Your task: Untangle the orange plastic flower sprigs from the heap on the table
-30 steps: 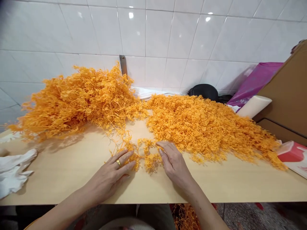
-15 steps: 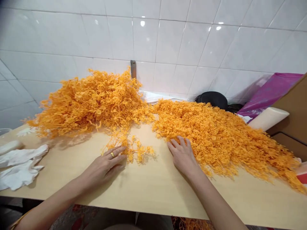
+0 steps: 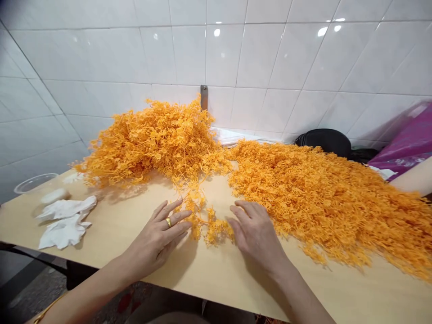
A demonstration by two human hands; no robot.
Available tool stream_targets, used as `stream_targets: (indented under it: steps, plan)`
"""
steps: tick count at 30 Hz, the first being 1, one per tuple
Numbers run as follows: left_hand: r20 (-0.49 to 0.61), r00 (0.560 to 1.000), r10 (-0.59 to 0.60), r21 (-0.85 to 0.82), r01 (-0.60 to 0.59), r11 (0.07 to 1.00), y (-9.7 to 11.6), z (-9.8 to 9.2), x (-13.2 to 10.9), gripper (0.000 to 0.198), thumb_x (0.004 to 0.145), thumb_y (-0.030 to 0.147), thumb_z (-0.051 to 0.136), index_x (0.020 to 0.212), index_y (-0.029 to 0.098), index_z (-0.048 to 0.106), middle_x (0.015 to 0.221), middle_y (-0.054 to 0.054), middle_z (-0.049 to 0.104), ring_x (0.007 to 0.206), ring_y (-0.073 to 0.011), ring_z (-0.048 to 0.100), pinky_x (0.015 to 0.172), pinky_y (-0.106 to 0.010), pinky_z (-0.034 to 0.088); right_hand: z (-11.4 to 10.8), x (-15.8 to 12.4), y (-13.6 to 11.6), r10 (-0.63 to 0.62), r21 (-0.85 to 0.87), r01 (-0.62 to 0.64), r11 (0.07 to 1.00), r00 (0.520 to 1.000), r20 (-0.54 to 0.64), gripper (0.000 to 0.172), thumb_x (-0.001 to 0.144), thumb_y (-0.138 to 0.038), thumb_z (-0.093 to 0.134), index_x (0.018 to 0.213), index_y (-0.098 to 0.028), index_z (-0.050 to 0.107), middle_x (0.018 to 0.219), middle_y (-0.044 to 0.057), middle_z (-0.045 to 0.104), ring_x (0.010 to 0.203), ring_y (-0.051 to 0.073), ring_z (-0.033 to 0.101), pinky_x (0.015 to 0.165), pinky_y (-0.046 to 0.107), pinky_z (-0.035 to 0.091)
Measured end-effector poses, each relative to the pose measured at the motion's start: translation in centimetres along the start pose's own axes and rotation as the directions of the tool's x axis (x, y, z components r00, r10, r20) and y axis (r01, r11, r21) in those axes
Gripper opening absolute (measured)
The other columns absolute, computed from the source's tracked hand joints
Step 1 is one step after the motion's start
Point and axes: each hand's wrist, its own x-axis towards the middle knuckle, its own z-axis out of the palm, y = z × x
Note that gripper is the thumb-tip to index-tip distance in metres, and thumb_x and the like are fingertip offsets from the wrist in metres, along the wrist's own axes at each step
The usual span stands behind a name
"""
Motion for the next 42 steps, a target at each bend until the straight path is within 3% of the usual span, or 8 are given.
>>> stream_targets:
  steps: [5, 8, 11, 17, 23, 32, 38, 42]
  plan:
    - [0.018, 0.971, -0.24, -0.497, 0.217, 0.84, 3.1, 0.1, -1.6, 0.019, 0.08, 0.02, 0.042, 0.091, 0.018, 0.058, 0.094, -0.007, 0.06, 0.098, -0.0188, 0.05, 0.087, -0.033, 0.036, 0.5, -1.4, -3.4, 0.066, 0.063, -0.082, 0.995, 0.974, 0.216, 0.025, 0.08, -0.026, 0.045, 0.103, -0.019, 0.052, 0.095, 0.009, 0.055, 0.088, 0.022, 0.048, 0.075, 0.037, 0.038]
    - [0.459, 0.807, -0.371, -0.77, 0.57, 0.288, 5.3, 1.4, -2.2, 0.021, 0.079, 0.029, 0.046, 0.092, 0.015, 0.055, 0.088, -0.008, 0.06, 0.082, -0.0168, 0.056, 0.075, -0.029, 0.041, 0.2, -2.6, -4.2, 0.144, 0.072, -0.161, 0.984, 0.969, 0.2, 0.02, 0.081, -0.021, 0.041, 0.098, -0.018, 0.053, 0.084, 0.008, 0.054, 0.08, 0.021, 0.048, 0.07, 0.035, 0.039]
    - [0.718, 0.633, -0.29, -0.695, 0.628, -0.351, 6.7, 2.7, -2.1, 0.028, 0.075, 0.032, 0.052, 0.094, 0.013, 0.05, 0.089, -0.01, 0.06, 0.079, -0.0171, 0.059, 0.074, -0.029, 0.041, -0.6, -3.7, -5.0, 0.172, 0.148, -0.187, 0.971, 0.979, 0.111, 0.019, 0.081, -0.019, 0.041, 0.097, -0.017, 0.051, 0.082, 0.007, 0.052, 0.078, 0.02, 0.048, 0.068, 0.034, 0.039]
    - [0.767, 0.598, -0.231, -0.539, 0.406, -0.737, 7.3, 3.9, 0.2, 0.017, 0.073, 0.026, 0.055, 0.085, 0.013, 0.05, 0.082, -0.007, 0.06, 0.071, -0.0153, 0.059, 0.071, -0.029, 0.043, -1.8, -5.2, -7.2, 0.169, 0.322, -0.177, 0.93, 0.984, 0.054, 0.02, 0.079, -0.015, 0.045, 0.098, -0.019, 0.05, 0.083, 0.007, 0.051, 0.078, 0.019, 0.048, 0.066, 0.031, 0.041]
    - [0.766, 0.533, -0.358, -0.596, 0.381, -0.707, 5.6, 4.9, 3.6, 0.025, 0.066, 0.002, 0.054, 0.082, 0.017, 0.042, 0.072, -0.004, 0.061, 0.063, -0.0134, 0.06, 0.064, -0.025, 0.045, -2.4, -5.3, -5.6, 0.331, 0.503, -0.325, 0.801, 0.94, 0.081, 0.016, 0.079, -0.022, 0.047, 0.093, -0.02, 0.054, 0.092, 0.007, 0.051, 0.087, 0.018, 0.05, 0.073, 0.029, 0.042]
    - [0.682, 0.627, -0.377, -0.72, 0.484, -0.498, 2.9, 5.6, 5.9, 0.027, 0.063, 0.002, 0.057, 0.082, 0.015, 0.044, 0.063, -0.002, 0.059, 0.058, -0.0135, 0.06, 0.059, -0.024, 0.045, -0.6, 1.0, -1.5, 0.526, 0.773, -0.582, 0.252, 0.753, 0.395, 0.049, 0.068, -0.046, 0.056, 0.107, -0.018, 0.05, 0.095, 0.007, 0.055, 0.082, 0.017, 0.053, 0.069, 0.027, 0.043]
    - [0.804, 0.572, -0.163, -0.578, 0.816, 0.013, 1.3, 2.3, 3.5, 0.022, 0.068, 0.033, 0.058, 0.069, 0.012, 0.051, 0.057, -0.002, 0.057, 0.039, -0.0101, 0.053, 0.035, -0.017, 0.033, 0.5, 2.6, -1.4, 0.336, 0.667, -0.512, 0.541, 0.859, 0.386, 0.03, 0.078, -0.043, 0.043, 0.073, -0.017, 0.056, 0.069, 0.002, 0.053, 0.064, 0.013, 0.048, 0.057, 0.024, 0.038]
    - [0.848, 0.53, 0.014, -0.489, 0.773, 0.405, 0.2, -2.9, 2.6, 0.03, 0.072, 0.041, 0.051, 0.066, 0.012, 0.056, 0.057, -0.002, 0.057, 0.032, -0.005, 0.045, 0.031, -0.016, 0.027, 0.3, 3.1, -0.6, 0.356, 0.459, -0.488, 0.742, 0.868, 0.346, 0.031, 0.079, -0.036, 0.04, 0.057, -0.017, 0.049, 0.057, 0.001, 0.047, 0.056, 0.013, 0.044, 0.052, 0.025, 0.032]
